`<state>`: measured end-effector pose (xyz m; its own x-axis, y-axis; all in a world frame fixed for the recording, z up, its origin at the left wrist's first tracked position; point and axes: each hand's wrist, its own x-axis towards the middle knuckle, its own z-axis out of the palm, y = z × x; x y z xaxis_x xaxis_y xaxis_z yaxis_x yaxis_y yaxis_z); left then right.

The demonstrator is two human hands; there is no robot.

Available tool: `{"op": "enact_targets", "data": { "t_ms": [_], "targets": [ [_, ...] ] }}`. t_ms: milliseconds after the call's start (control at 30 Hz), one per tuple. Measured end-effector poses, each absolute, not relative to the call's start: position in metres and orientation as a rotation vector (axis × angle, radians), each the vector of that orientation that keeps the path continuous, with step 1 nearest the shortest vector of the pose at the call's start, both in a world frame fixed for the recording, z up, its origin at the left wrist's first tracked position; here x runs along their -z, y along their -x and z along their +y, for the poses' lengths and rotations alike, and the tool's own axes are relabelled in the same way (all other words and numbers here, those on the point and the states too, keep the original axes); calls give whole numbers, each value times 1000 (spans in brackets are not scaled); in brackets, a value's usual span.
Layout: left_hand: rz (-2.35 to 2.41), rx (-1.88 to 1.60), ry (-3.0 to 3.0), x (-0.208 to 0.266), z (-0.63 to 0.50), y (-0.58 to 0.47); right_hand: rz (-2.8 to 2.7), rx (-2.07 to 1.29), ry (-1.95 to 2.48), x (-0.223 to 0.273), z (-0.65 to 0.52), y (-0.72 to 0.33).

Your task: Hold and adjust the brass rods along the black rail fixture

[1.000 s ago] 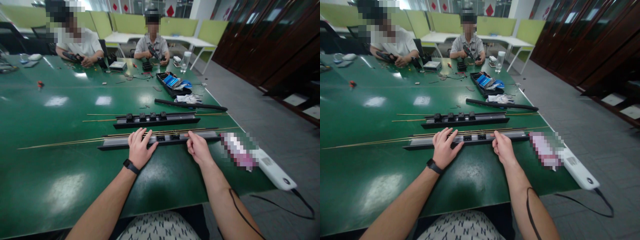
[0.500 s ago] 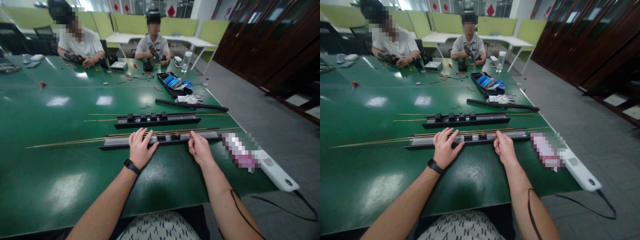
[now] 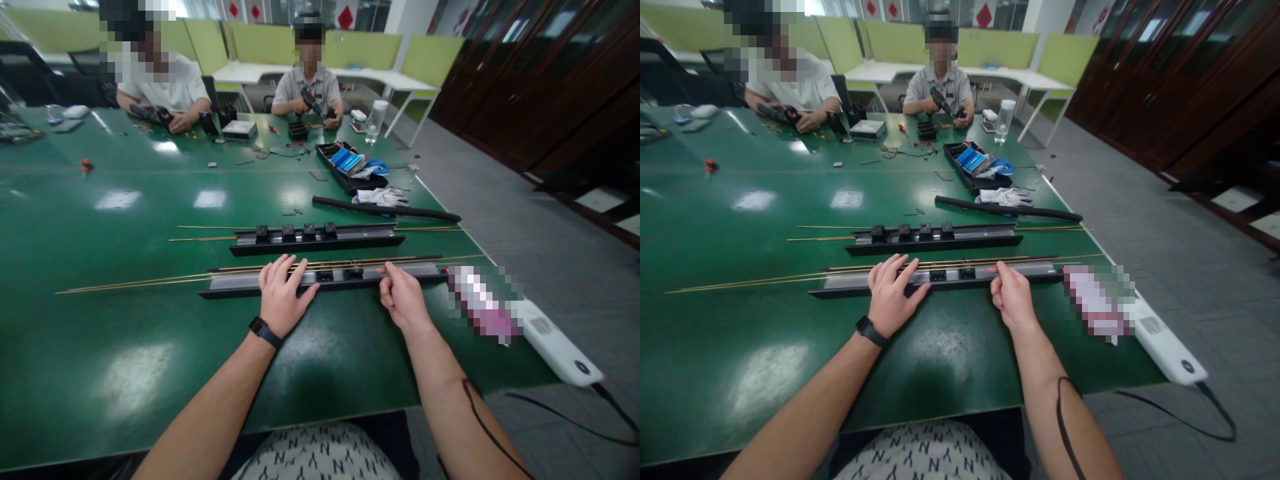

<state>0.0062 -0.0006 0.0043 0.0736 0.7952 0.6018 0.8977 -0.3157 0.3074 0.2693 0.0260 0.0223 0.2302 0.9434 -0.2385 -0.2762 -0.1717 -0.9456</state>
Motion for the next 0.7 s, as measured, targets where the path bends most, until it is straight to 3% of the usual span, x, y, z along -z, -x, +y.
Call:
{"op": "enact_targets", "data": {
  "t_ms": [700],
  "targets": [
    [-1742,1062,2195,-3,-1,-6,-756,-1290,1268,-24,25,-267]
  ]
}}
